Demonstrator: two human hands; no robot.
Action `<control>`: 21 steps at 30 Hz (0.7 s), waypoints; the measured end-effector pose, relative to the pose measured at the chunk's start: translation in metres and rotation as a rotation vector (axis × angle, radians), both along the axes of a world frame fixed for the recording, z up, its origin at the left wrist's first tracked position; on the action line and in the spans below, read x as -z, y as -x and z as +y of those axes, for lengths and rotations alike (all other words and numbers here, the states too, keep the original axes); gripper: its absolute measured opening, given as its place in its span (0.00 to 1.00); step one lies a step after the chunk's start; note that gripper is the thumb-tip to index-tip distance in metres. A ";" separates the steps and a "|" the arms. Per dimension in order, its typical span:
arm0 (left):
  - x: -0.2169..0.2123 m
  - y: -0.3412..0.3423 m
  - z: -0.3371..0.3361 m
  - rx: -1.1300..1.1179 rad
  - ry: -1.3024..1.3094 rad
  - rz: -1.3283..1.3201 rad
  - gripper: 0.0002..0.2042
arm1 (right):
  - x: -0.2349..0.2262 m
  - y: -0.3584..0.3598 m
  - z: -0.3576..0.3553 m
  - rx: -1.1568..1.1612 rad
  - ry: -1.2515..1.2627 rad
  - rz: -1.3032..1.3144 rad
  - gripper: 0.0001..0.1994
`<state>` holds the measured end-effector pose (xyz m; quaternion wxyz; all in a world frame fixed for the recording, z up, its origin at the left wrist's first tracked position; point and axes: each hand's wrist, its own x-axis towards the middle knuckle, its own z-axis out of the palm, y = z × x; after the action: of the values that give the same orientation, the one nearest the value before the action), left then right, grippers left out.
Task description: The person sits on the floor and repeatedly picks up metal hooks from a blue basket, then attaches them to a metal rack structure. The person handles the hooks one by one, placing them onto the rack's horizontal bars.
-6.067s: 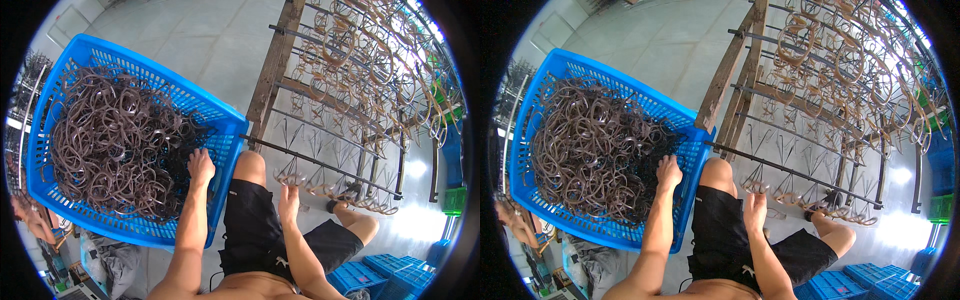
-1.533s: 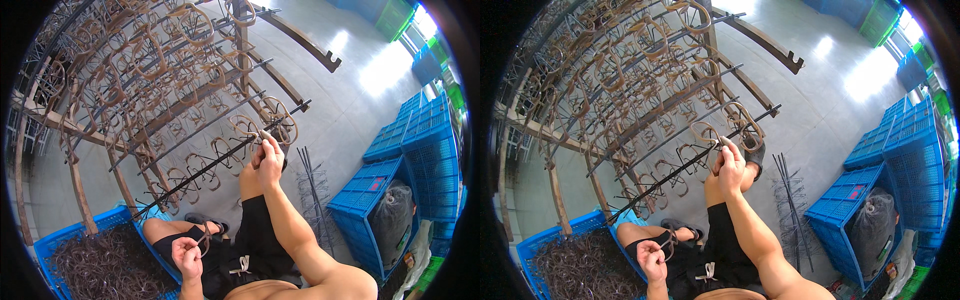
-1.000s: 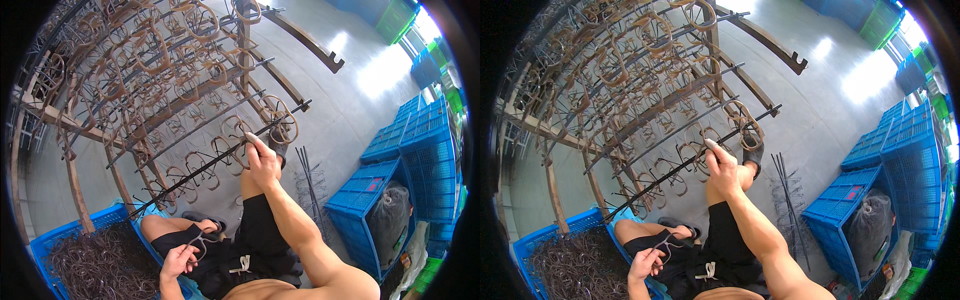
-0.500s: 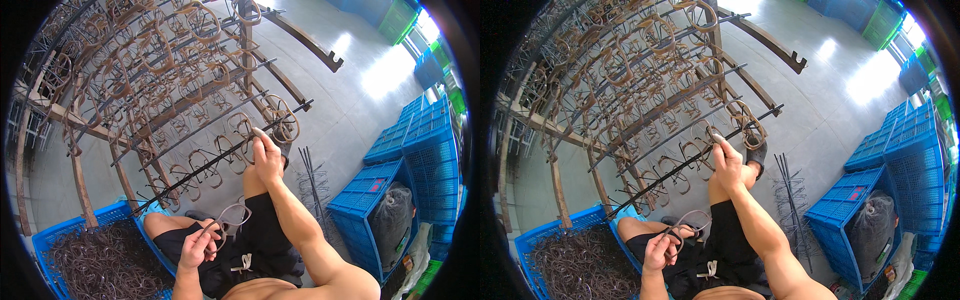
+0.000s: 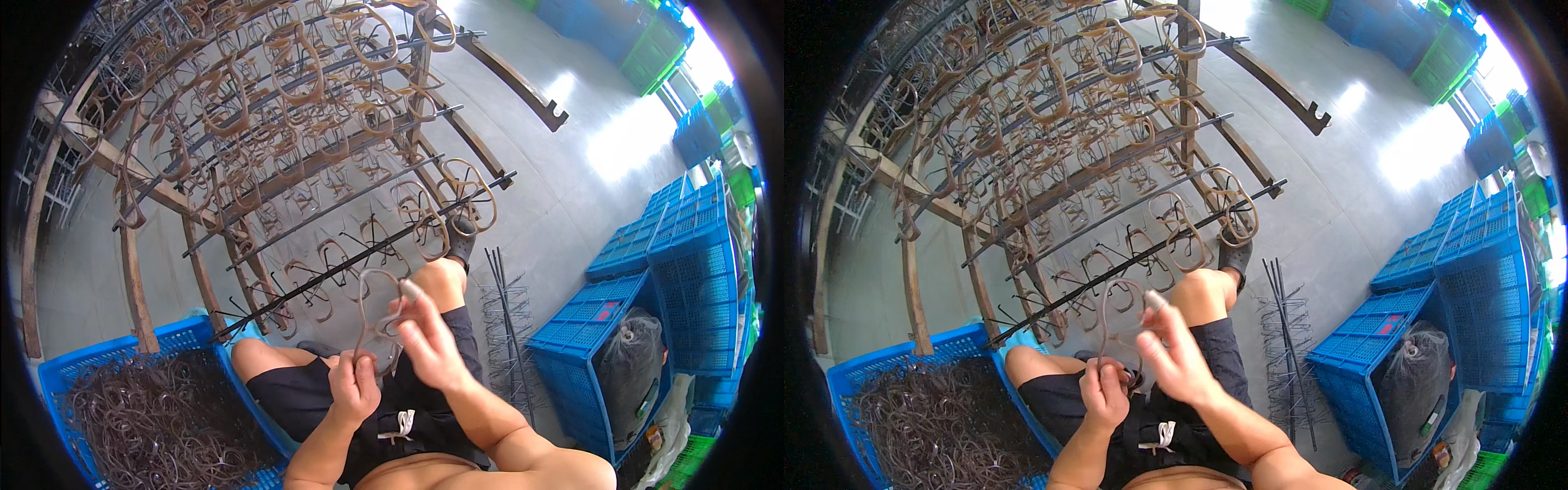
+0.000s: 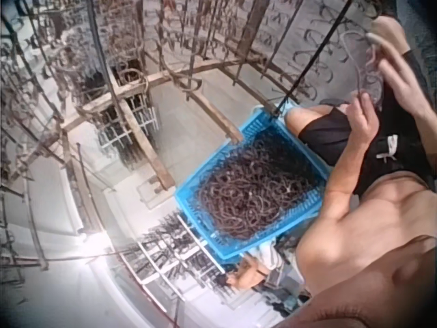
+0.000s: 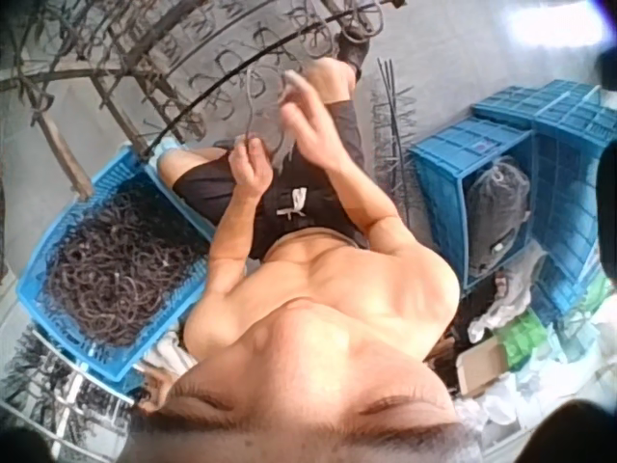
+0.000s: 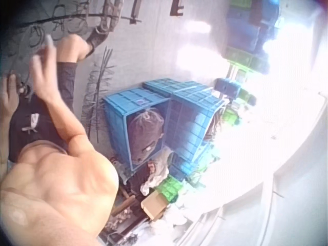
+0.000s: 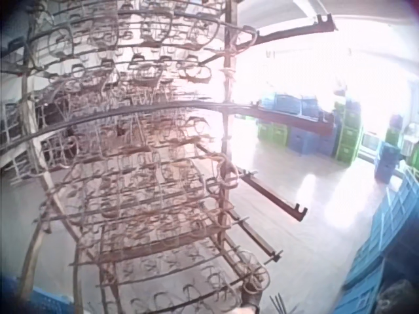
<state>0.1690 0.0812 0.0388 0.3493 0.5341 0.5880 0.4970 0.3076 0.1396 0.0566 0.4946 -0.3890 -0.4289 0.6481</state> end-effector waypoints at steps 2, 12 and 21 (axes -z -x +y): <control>-0.007 0.010 0.009 0.122 -0.039 0.192 0.07 | -0.012 0.004 -0.002 0.169 -0.503 -0.788 0.33; 0.021 0.166 -0.009 -0.381 0.057 -0.197 0.19 | 0.018 0.017 0.056 0.064 -0.216 -0.234 0.08; 0.141 0.309 -0.070 -1.046 0.967 0.816 0.23 | 0.065 0.053 0.088 0.542 -0.003 0.104 0.11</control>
<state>-0.1395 0.0112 -0.1023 0.0229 0.1200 0.9911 0.0538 0.2546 0.2272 -0.0082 0.6721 -0.4548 -0.2842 0.5105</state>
